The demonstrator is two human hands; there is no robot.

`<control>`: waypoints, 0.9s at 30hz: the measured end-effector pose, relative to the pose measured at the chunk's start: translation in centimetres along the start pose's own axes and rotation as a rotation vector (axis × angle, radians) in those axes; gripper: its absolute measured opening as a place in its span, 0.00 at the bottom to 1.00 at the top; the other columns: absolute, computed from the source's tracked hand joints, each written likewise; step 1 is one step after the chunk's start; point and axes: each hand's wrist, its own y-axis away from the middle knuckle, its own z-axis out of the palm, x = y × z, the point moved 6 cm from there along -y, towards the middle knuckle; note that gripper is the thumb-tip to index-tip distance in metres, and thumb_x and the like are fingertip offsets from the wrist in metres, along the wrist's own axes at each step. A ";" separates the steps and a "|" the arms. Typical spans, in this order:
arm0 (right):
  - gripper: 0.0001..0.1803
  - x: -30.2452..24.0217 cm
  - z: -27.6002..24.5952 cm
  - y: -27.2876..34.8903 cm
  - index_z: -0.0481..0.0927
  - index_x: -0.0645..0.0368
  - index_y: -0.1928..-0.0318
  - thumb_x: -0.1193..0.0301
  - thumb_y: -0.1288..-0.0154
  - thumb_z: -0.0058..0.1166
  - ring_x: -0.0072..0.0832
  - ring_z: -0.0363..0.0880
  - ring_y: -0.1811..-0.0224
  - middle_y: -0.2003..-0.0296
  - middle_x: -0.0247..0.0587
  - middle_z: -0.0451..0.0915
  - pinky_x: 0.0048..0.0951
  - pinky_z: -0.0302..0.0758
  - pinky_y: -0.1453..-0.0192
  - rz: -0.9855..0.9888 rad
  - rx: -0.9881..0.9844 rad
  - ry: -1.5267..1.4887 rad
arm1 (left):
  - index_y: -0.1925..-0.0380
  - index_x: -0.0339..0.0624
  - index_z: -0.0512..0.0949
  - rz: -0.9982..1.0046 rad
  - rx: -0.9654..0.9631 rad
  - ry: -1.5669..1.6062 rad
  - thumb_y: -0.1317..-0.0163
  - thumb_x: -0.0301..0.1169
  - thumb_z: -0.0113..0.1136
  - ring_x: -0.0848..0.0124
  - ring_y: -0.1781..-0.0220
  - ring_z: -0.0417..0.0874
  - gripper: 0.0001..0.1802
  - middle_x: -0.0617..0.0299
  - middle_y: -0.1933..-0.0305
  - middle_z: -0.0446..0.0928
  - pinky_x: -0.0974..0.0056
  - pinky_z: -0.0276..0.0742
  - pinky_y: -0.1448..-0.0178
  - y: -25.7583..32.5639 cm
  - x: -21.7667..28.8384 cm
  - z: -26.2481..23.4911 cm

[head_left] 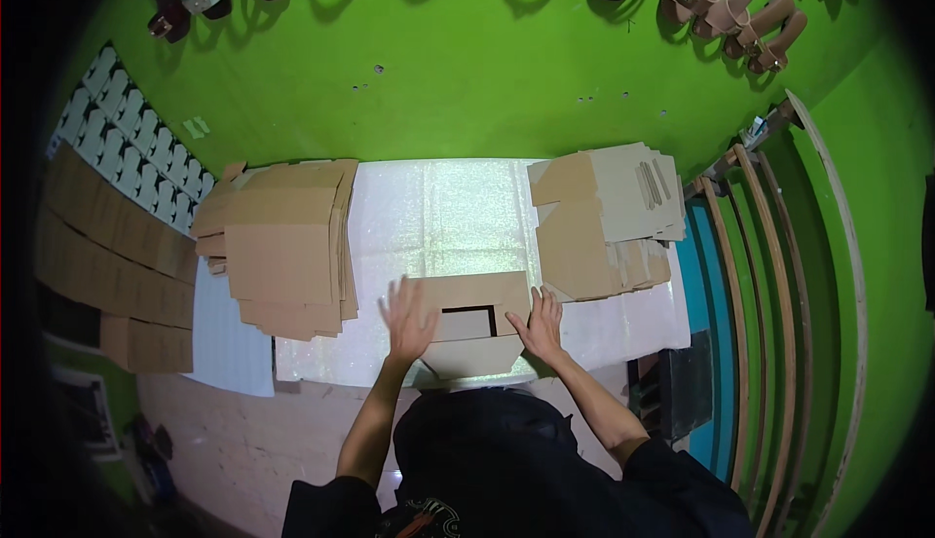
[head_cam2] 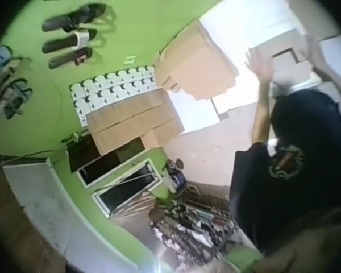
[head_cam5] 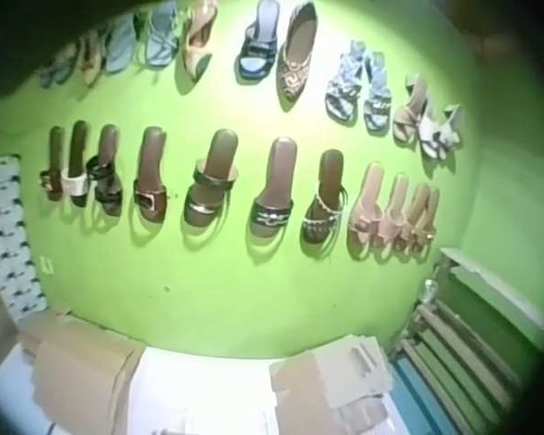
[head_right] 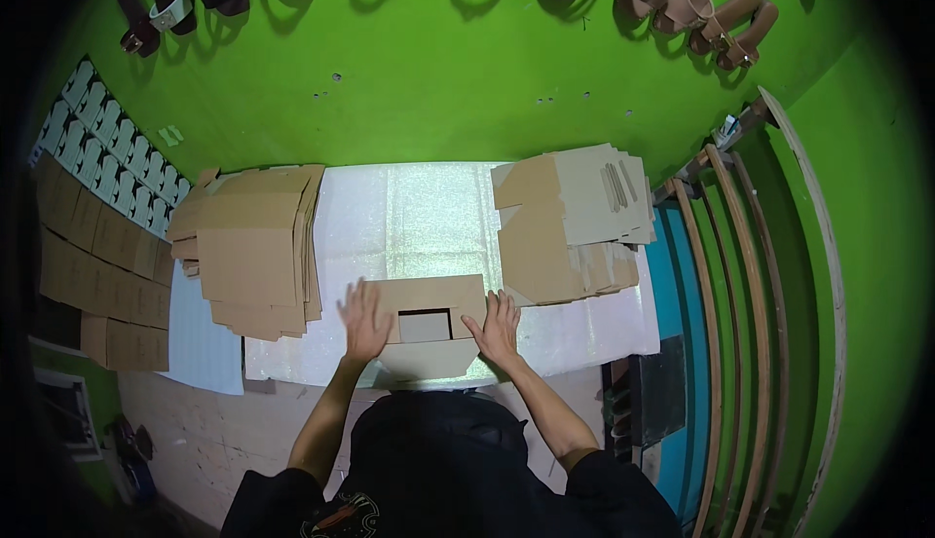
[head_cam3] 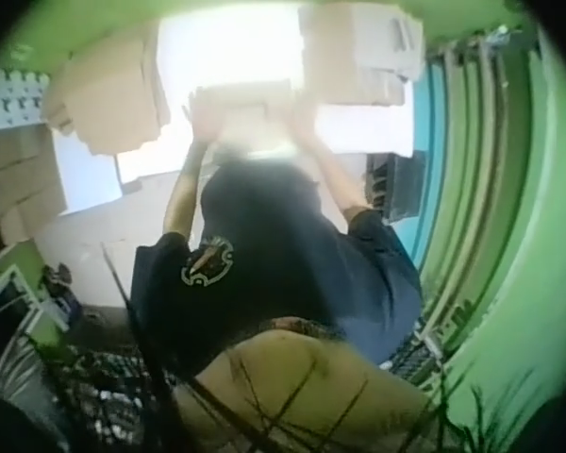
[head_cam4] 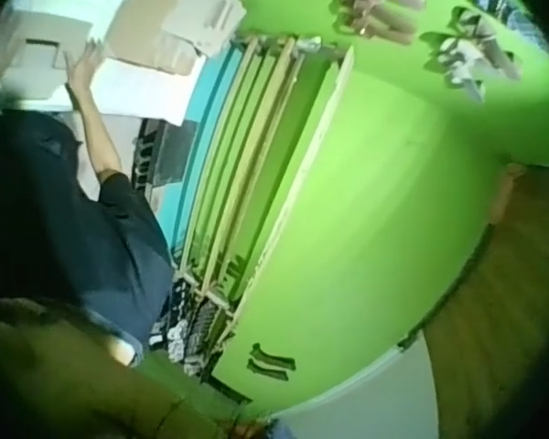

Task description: Fold flat cardboard sheets into structured shoe boxes for packaging.

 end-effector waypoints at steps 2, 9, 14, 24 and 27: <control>0.42 0.3 0.3 0.3 0.60 0.69 0.29 0.50 0.30 0.57 0.63 0.53 0.26 0.30 0.67 0.58 0.64 0.49 0.24 0.023 -0.008 0.005 | 0.29 0.45 0.68 -0.071 0.047 0.005 0.34 0.41 0.60 0.38 0.20 0.51 0.34 0.43 0.22 0.57 0.28 0.39 0.23 2.8 -3.5 -0.9; 0.27 1.8 -3.1 2.8 0.69 0.62 0.35 0.81 0.36 0.53 0.59 0.62 0.31 0.36 0.61 0.66 0.54 0.60 0.27 -0.130 0.076 -0.005 | 0.29 0.49 0.68 -0.051 -0.101 -0.033 0.46 0.20 0.65 0.37 0.21 0.51 0.41 0.43 0.23 0.56 0.27 0.45 0.24 8.7 -3.1 -4.4; 0.38 -0.5 -3.5 4.3 0.68 0.59 0.32 0.72 0.45 0.66 0.64 0.54 0.27 0.32 0.60 0.61 0.61 0.56 0.25 -0.197 -0.064 -0.009 | 0.27 0.56 0.67 -0.063 -0.172 -0.059 0.48 0.25 0.72 0.37 0.20 0.49 0.46 0.45 0.22 0.54 0.25 0.44 0.24 9.3 -2.2 -3.6; 0.39 -1.7 -4.0 3.7 0.75 0.55 0.35 0.57 0.47 0.72 0.63 0.53 0.26 0.31 0.60 0.61 0.61 0.54 0.24 -0.205 -0.098 0.033 | 0.37 0.53 0.78 -0.100 -0.157 -0.027 0.48 0.39 0.77 0.38 0.21 0.52 0.36 0.46 0.23 0.59 0.24 0.43 0.24 8.2 -2.3 -2.9; 0.38 -2.3 -4.3 3.1 0.77 0.58 0.37 0.53 0.45 0.71 0.63 0.53 0.26 0.32 0.61 0.62 0.60 0.53 0.24 -0.173 -0.094 0.002 | 0.41 0.49 0.80 -0.108 -0.120 -0.035 0.45 0.44 0.75 0.39 0.21 0.54 0.31 0.46 0.24 0.61 0.25 0.43 0.24 7.6 -2.7 -2.4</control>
